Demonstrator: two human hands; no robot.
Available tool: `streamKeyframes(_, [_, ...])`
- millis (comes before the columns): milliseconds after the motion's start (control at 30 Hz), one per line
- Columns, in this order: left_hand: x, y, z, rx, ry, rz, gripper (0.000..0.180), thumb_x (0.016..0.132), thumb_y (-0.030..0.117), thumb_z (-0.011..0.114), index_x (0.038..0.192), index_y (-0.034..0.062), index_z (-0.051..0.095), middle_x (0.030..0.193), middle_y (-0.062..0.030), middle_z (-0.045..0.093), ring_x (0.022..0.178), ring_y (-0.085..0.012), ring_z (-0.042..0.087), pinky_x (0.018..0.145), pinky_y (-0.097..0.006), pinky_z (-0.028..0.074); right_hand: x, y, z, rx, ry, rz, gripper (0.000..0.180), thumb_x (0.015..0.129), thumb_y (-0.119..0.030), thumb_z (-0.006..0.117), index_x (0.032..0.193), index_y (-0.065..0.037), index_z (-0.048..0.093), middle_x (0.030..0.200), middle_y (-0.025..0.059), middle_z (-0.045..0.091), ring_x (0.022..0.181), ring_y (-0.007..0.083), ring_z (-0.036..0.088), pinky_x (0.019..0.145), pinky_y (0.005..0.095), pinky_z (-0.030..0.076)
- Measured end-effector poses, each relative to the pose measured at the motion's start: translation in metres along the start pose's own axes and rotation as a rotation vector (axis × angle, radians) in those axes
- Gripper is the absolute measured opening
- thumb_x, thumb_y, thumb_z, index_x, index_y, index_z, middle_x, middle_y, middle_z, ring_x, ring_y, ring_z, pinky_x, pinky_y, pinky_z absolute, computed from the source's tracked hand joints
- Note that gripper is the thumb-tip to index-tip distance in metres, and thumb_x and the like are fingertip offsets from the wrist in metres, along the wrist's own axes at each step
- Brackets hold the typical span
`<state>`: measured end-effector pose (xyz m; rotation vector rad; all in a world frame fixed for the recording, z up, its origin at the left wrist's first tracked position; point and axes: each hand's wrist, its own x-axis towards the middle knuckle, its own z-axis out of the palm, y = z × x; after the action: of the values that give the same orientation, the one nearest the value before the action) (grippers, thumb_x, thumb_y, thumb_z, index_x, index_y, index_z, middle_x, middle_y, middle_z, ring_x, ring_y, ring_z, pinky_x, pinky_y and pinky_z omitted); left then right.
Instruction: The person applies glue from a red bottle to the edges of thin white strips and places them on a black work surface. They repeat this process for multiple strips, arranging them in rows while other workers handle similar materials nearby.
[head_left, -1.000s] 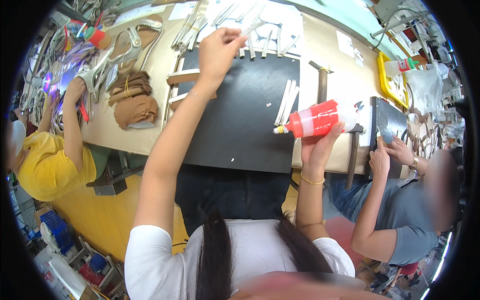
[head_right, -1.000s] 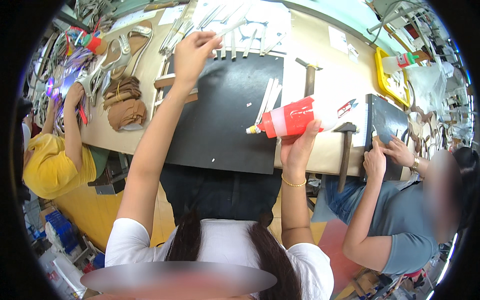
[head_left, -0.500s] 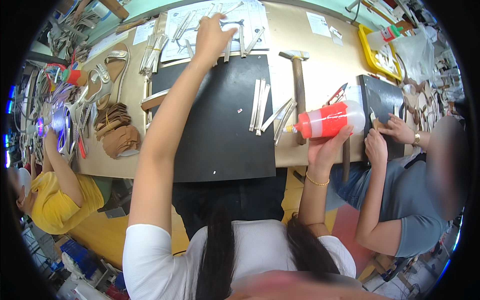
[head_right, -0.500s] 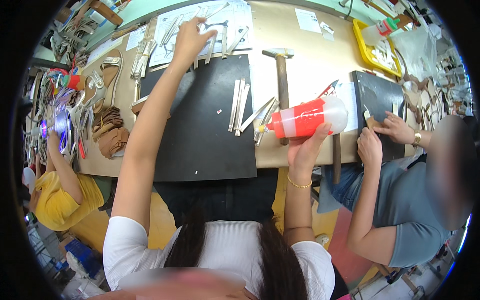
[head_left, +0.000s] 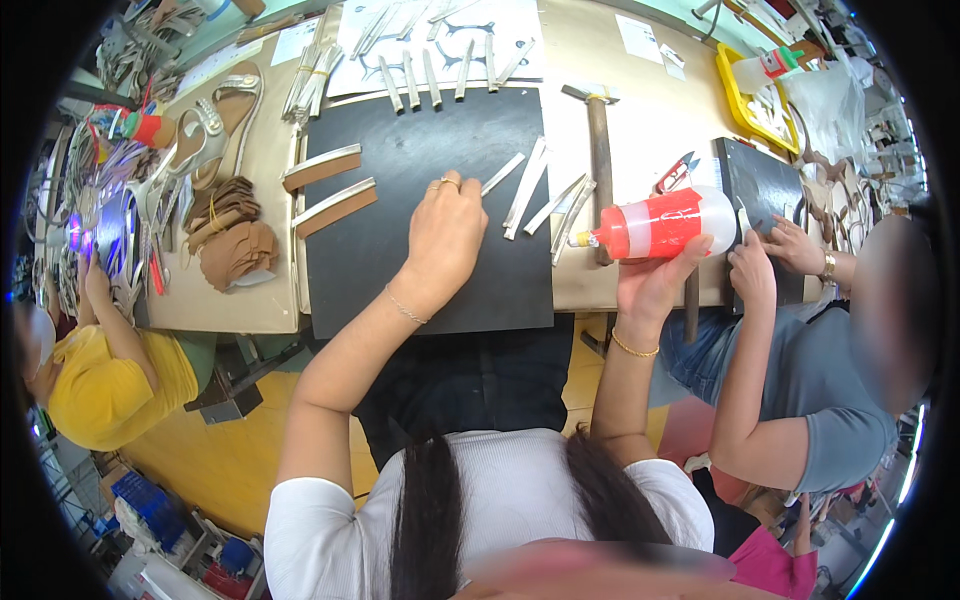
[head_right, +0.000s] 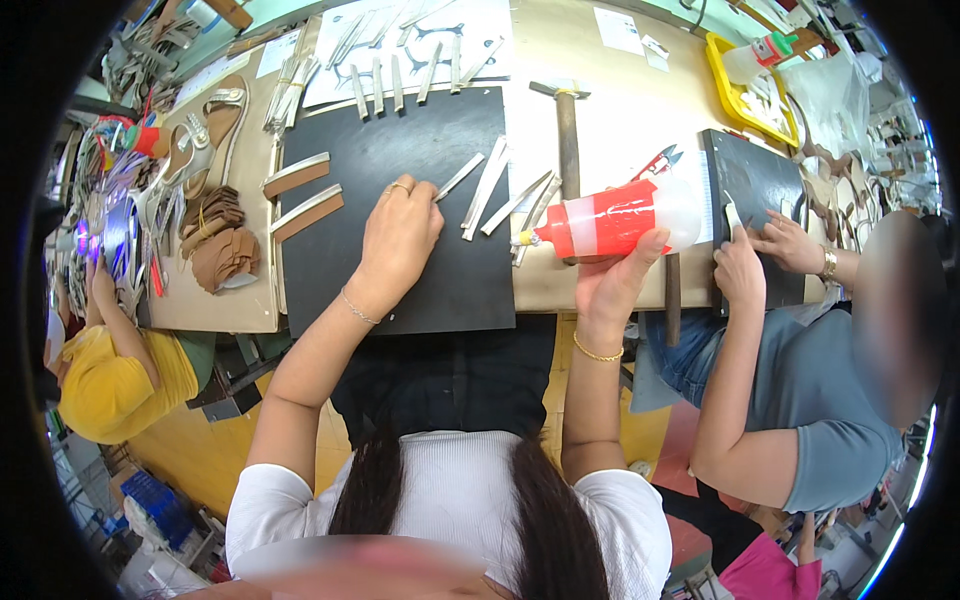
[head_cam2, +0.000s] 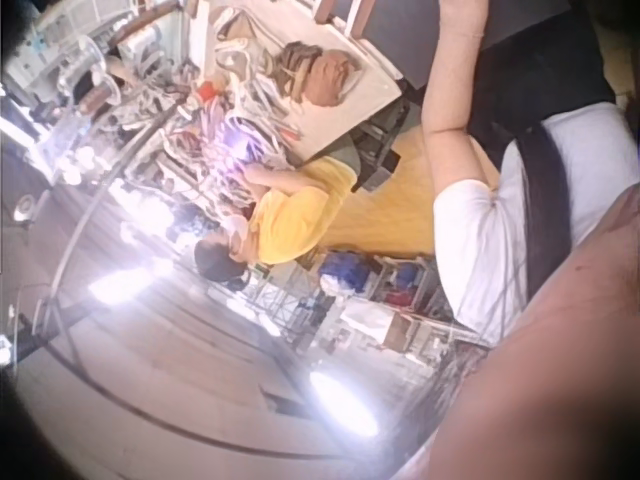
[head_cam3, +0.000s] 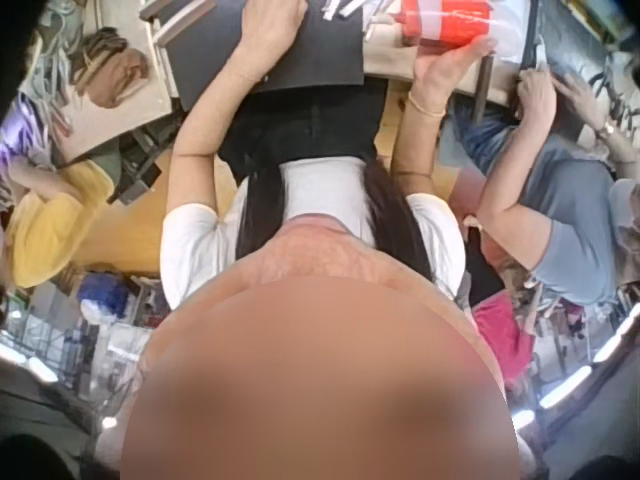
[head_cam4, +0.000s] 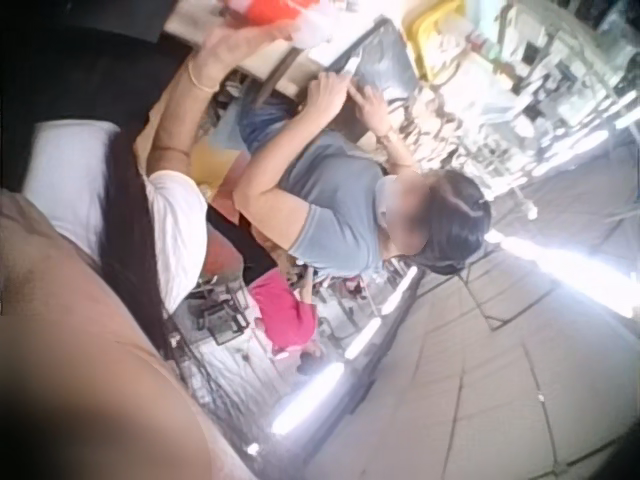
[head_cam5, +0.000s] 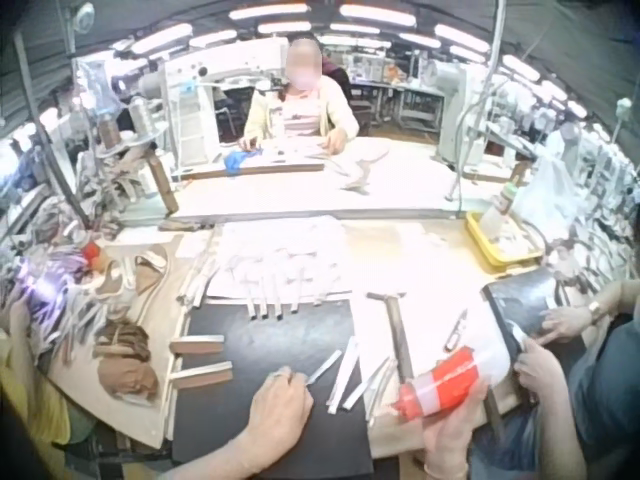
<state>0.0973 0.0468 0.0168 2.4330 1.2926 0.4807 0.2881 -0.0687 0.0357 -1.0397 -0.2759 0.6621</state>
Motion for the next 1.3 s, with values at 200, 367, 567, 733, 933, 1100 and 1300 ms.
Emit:
streamKeyframes(200, [-0.022, -0.028, -0.027, -0.628, -0.190, -0.350, 0.016, 0.087, 0.013, 0.064, 0.096, -0.0005, 0.062, 0.068, -0.0046, 0.058, 0.059, -0.0145, 0.059, 0.055, -0.029, 0.048, -0.006, 0.003, 0.004, 0.003, -0.035, -0.037, 0.078, 0.084, -0.066, 0.054, 0.133, -0.007, 0.040, 0.123, 0.0082, 0.053, 0.115, 0.0193, 0.054, 0.098, 0.0357, 0.048])
streamKeyframes(367, [-0.056, -0.044, -0.050, -1.157, -0.370, -0.745, 0.027, 0.090, 0.015, 0.064, 0.110, -0.0014, 0.055, 0.073, -0.0073, 0.063, 0.058, -0.0077, 0.059, 0.048, -0.019, 0.046, -0.008, 0.022, 0.010, -0.060, -0.178, -0.003, 0.075, 0.084, -0.061, 0.060, 0.132, -0.006, 0.041, 0.121, 0.0077, 0.055, 0.112, 0.0194, 0.056, 0.096, 0.0360, 0.048])
streamKeyframes(567, [-0.098, -0.053, -0.055, -1.322, -0.168, -0.731, 0.033, 0.085, 0.002, 0.068, 0.111, -0.0076, 0.051, 0.079, -0.0124, 0.066, 0.065, -0.0149, 0.066, 0.055, -0.022, 0.054, -0.001, 0.054, 0.025, -0.169, -0.382, -0.056, 0.059, 0.087, -0.046, 0.065, 0.125, -0.004, 0.047, 0.112, 0.0045, 0.058, 0.100, 0.0142, 0.060, 0.082, 0.0300, 0.053])
streamKeyframes(733, [-0.104, -0.055, -0.056, -1.313, -0.161, -0.809, 0.027, 0.085, 0.002, 0.067, 0.107, -0.0061, 0.054, 0.082, -0.0144, 0.067, 0.067, -0.0169, 0.068, 0.055, -0.023, 0.056, -0.001, 0.067, 0.047, -0.233, -0.413, -0.121, 0.047, 0.087, -0.032, 0.071, 0.115, 0.001, 0.053, 0.103, 0.0034, 0.058, 0.090, 0.0105, 0.054, 0.074, 0.0247, 0.046])
streamKeyframes(933, [-0.111, -0.056, -0.056, -1.358, -0.078, -0.829, 0.023, 0.088, 0.004, 0.065, 0.106, -0.0058, 0.056, 0.088, -0.0159, 0.068, 0.076, -0.0197, 0.070, 0.063, -0.025, 0.058, -0.007, 0.064, 0.064, -0.293, -0.485, -0.147, 0.044, 0.086, -0.031, 0.072, 0.111, 0.002, 0.055, 0.094, 0.0041, 0.061, 0.080, 0.0099, 0.057, 0.065, 0.0245, 0.048])
streamKeyframes(1100, [-0.116, -0.057, -0.056, -1.379, -0.047, -0.843, 0.022, 0.091, 0.008, 0.062, 0.107, -0.0057, 0.057, 0.097, -0.0178, 0.068, 0.085, -0.0217, 0.070, 0.072, -0.026, 0.058, -0.009, 0.065, 0.066, -0.334, -0.477, -0.179, 0.047, 0.086, -0.035, 0.071, 0.110, 0.001, 0.055, 0.089, 0.0044, 0.061, 0.069, 0.0107, 0.057, 0.054, 0.0250, 0.047])
streamKeyframes(1300, [-0.118, -0.057, -0.054, -1.380, -0.023, -0.824, 0.022, 0.091, 0.006, 0.062, 0.107, -0.0063, 0.058, 0.096, -0.0181, 0.069, 0.086, -0.0211, 0.070, 0.072, -0.026, 0.058, -0.003, 0.071, 0.048, -0.295, -0.406, -0.165, 0.053, 0.086, -0.044, 0.069, 0.111, 0.000, 0.055, 0.100, 0.0042, 0.059, 0.089, 0.0125, 0.056, 0.080, 0.0288, 0.047])
